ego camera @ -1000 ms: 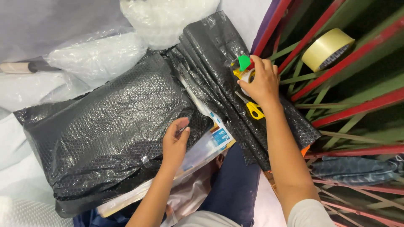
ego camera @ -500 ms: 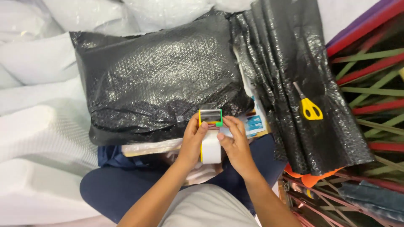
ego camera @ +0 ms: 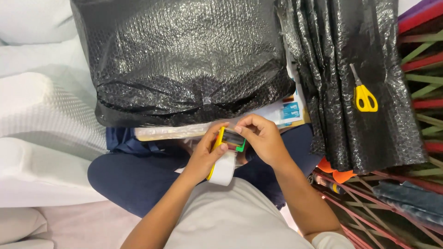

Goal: Securing black bubble wrap around an item using adhesive tape and scissors.

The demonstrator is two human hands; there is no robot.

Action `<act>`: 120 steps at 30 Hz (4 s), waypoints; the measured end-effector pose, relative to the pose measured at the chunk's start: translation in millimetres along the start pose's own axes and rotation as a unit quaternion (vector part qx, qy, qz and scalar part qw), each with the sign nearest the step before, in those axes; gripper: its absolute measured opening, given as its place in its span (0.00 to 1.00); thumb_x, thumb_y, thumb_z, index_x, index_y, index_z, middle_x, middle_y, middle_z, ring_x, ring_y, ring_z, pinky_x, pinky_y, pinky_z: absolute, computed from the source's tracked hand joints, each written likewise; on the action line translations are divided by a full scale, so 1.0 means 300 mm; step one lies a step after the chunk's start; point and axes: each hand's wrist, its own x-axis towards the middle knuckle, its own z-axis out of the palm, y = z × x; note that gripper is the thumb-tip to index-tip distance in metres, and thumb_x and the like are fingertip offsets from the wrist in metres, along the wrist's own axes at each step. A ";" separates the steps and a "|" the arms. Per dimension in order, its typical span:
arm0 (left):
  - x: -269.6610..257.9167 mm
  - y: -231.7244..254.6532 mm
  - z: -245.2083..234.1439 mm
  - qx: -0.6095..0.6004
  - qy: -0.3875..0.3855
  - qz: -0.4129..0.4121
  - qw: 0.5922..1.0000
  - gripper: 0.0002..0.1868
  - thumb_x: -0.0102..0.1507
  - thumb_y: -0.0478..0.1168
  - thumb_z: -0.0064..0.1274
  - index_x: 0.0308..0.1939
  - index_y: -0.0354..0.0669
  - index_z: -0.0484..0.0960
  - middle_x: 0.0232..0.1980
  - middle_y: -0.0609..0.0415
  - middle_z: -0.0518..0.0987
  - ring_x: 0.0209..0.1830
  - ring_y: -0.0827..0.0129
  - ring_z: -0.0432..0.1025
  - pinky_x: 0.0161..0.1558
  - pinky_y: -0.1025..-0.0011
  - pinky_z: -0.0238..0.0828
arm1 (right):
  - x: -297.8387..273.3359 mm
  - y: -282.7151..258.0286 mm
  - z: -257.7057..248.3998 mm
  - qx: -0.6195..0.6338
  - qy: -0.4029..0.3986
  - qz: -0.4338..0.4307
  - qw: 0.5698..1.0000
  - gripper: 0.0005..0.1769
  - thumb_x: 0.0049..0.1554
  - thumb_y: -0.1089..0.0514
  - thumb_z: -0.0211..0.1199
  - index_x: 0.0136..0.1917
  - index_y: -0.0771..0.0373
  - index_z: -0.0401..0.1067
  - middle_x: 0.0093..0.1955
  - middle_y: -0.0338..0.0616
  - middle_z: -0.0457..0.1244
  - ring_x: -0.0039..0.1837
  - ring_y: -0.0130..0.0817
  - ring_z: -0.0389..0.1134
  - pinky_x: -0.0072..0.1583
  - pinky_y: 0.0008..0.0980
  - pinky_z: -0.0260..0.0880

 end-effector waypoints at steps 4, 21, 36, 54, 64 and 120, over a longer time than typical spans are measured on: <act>-0.020 -0.067 -0.046 0.008 -0.014 -0.034 0.999 0.28 0.67 0.50 0.50 0.70 0.48 0.69 0.67 0.36 0.71 0.73 0.45 0.62 0.71 0.51 0.54 | -0.045 -0.070 0.032 -0.029 0.011 0.024 0.999 0.02 0.57 0.63 0.68 0.45 0.63 0.78 0.38 0.38 0.68 0.39 0.19 0.66 0.45 0.23 0.73; -0.049 -0.028 0.008 0.128 0.034 -0.024 0.991 0.14 0.68 0.44 0.51 0.53 0.42 0.79 0.46 0.39 0.82 0.50 0.47 0.76 0.55 0.55 0.70 | -0.037 0.029 0.013 -0.134 -0.008 0.041 0.990 0.03 0.56 0.64 0.67 0.40 0.64 0.77 0.27 0.44 0.67 0.31 0.26 0.65 0.36 0.25 0.67; -0.046 0.046 0.023 0.184 -0.005 0.035 0.982 0.24 0.62 0.45 0.62 0.58 0.40 0.74 0.50 0.41 0.77 0.57 0.42 0.73 0.60 0.50 0.66 | 0.004 0.049 -0.020 0.030 -0.046 0.184 0.981 0.08 0.62 0.58 0.61 0.45 0.66 0.69 0.37 0.51 0.72 0.38 0.32 0.76 0.38 0.28 0.78; 0.032 0.069 -0.075 0.241 -0.133 0.037 0.961 0.34 0.50 0.42 0.68 0.58 0.46 0.72 0.65 0.55 0.74 0.56 0.60 0.78 0.53 0.64 0.77 | 0.058 -0.020 -0.076 0.187 -0.176 0.193 0.947 0.27 0.54 0.56 0.66 0.63 0.65 0.62 0.38 0.55 0.67 0.30 0.37 0.68 0.24 0.27 0.59; 0.036 0.050 -0.077 0.224 -0.102 0.006 0.969 0.40 0.46 0.39 0.68 0.62 0.46 0.72 0.67 0.55 0.72 0.52 0.63 0.77 0.51 0.66 0.76 | 0.082 0.085 -0.080 0.244 -0.193 0.239 0.920 0.41 0.45 0.72 0.54 0.73 0.61 0.58 0.46 0.55 0.62 0.43 0.44 0.70 0.37 0.38 0.78; 0.015 0.126 -0.117 0.196 -0.149 0.048 0.968 0.44 0.53 0.44 0.71 0.69 0.44 0.64 0.71 0.39 0.65 0.65 0.28 0.64 0.57 0.44 0.71 | -0.127 0.213 -0.332 0.133 -0.243 0.140 0.951 0.19 0.49 0.52 0.72 0.43 0.69 0.72 0.37 0.45 0.62 0.39 0.29 0.63 0.38 0.24 0.57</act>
